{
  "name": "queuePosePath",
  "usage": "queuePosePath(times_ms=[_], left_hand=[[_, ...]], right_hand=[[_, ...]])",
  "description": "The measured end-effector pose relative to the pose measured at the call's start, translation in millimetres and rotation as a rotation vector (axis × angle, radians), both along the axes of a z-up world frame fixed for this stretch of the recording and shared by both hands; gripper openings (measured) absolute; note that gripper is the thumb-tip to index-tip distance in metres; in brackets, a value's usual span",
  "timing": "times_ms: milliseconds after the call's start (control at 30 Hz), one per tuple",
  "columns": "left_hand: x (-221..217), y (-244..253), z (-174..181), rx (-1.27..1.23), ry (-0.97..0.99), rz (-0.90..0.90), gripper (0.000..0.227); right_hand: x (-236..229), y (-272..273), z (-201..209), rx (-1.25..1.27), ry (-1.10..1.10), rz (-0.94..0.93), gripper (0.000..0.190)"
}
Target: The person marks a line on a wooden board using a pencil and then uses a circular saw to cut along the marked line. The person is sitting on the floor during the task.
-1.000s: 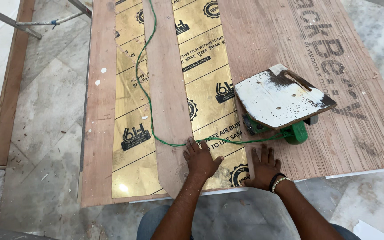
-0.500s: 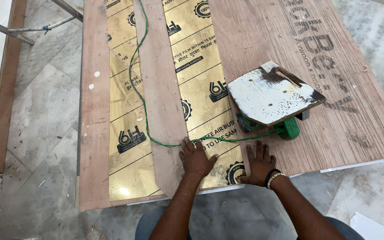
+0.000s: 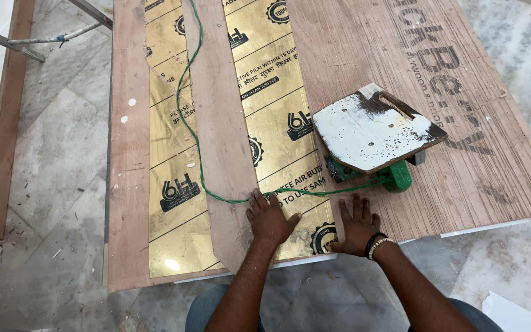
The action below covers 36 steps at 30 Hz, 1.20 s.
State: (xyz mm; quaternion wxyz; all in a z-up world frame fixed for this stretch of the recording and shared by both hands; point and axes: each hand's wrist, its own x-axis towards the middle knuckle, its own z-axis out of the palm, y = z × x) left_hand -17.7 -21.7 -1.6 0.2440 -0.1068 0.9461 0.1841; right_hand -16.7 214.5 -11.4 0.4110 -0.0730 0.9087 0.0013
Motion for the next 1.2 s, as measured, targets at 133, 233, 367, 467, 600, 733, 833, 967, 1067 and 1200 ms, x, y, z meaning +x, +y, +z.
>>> queuePosePath(times_ms=[133,233,367,467,600,733,833,967,1067,1200], left_hand=[[0.0,0.3,0.1,-0.003,-0.004,0.001,0.105],[-0.3,0.6,-0.2,-0.007,-0.007,-0.003,0.106],[-0.6,1.1,0.3,-0.010,-0.015,-0.005,0.106],[-1.1,1.4,1.4,-0.011,-0.024,-0.005,0.107],[-1.1,1.6,3.3,-0.015,-0.024,-0.005,0.107],[-1.5,1.4,4.7,-0.008,-0.085,-0.040,0.097],[0.4,1.2,3.6,-0.052,-0.050,-0.070,0.094],[-0.2,-0.1,4.3,-0.114,-0.013,-0.065,0.093],[0.1,-3.6,4.2,-0.147,0.069,-0.048,0.092],[-0.3,-9.6,0.5,-0.081,0.137,0.008,0.074]], right_hand=[[-0.2,0.0,0.8,0.002,-0.003,0.002,0.139],[-0.8,0.1,1.0,-0.001,-0.001,0.006,0.139],[-0.5,0.2,1.4,-0.001,-0.001,0.010,0.139],[-0.6,0.6,1.1,0.005,-0.004,0.021,0.139],[-0.3,1.1,-1.2,0.001,-0.006,0.014,0.139],[-0.7,0.9,-1.5,0.003,-0.003,0.005,0.141],[-0.3,1.7,-1.8,-0.003,0.001,0.000,0.140],[-1.3,2.7,-3.5,-0.003,0.006,0.006,0.140],[-1.9,2.5,-5.2,-0.005,-0.001,0.008,0.140],[-2.5,0.9,-8.4,-0.020,0.009,-0.022,0.138]])
